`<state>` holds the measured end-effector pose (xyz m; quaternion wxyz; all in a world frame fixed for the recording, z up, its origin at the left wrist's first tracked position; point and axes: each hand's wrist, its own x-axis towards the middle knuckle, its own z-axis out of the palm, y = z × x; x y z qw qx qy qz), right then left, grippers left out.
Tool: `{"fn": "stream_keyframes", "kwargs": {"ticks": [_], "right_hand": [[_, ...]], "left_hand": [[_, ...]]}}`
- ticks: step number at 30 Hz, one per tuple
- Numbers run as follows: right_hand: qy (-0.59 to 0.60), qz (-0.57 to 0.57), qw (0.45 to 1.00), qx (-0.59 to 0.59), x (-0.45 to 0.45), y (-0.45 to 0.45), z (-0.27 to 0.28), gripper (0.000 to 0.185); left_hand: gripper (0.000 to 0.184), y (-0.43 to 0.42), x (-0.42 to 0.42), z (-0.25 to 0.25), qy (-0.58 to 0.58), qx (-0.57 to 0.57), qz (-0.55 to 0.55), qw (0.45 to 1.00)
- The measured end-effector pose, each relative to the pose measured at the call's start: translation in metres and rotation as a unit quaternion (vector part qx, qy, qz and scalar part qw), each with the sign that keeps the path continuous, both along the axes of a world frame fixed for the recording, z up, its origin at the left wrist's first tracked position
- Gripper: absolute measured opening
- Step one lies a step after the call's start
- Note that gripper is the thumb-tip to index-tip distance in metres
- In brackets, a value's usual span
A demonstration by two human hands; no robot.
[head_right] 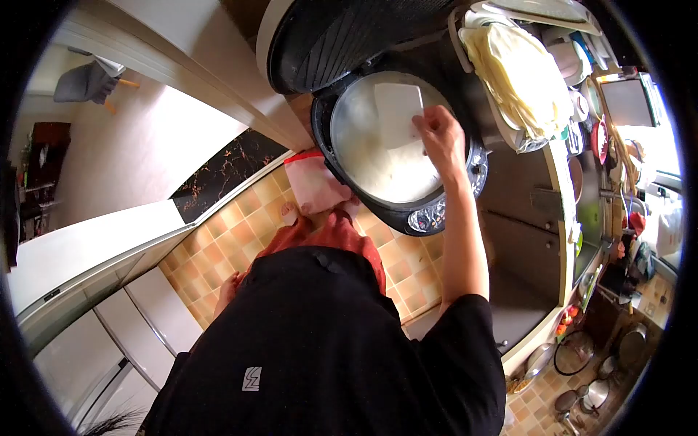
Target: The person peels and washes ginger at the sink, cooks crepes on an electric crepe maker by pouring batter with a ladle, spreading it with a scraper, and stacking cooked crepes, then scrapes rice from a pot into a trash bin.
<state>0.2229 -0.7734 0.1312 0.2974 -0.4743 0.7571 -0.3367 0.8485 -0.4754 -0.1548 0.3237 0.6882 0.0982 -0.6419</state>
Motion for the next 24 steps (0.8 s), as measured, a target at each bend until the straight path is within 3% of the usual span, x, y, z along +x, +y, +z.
{"fn": "stream_keyframes", "kwargs": {"ticks": [2,3,6,9,15,21,24], "right_hand": [[0.178,-0.013,0.981,-0.079,0.015,0.01,0.03,0.013],[0.303,0.006,0.938,-0.171,0.019,0.01,0.033,0.01],[0.536,0.092,0.831,-0.12,0.017,0.007,0.008,0.011],[0.526,0.214,0.821,-0.065,0.027,0.032,-0.029,0.018],[0.438,0.299,0.847,-0.046,0.057,0.093,0.015,0.016],[0.536,0.144,0.825,-0.105,0.02,0.052,0.012,0.01],[0.542,0.138,0.816,-0.143,0.006,0.01,-0.009,0.01]], "left_hand": [[0.046,-0.009,-0.006,0.019,-0.021,0.009,0.001,1.0],[0.046,-0.013,-0.007,0.022,-0.023,0.011,-0.008,1.0],[0.046,-0.036,-0.017,0.036,-0.027,0.006,-0.035,0.999],[0.046,-0.051,-0.02,0.039,-0.012,-0.025,-0.025,0.999],[0.047,-0.047,-0.014,0.031,-0.001,-0.009,-0.016,1.0],[0.048,-0.04,-0.018,0.037,0.001,-0.004,-0.061,0.998],[0.048,-0.043,-0.014,0.036,-0.003,-0.001,-0.06,0.998]]}}
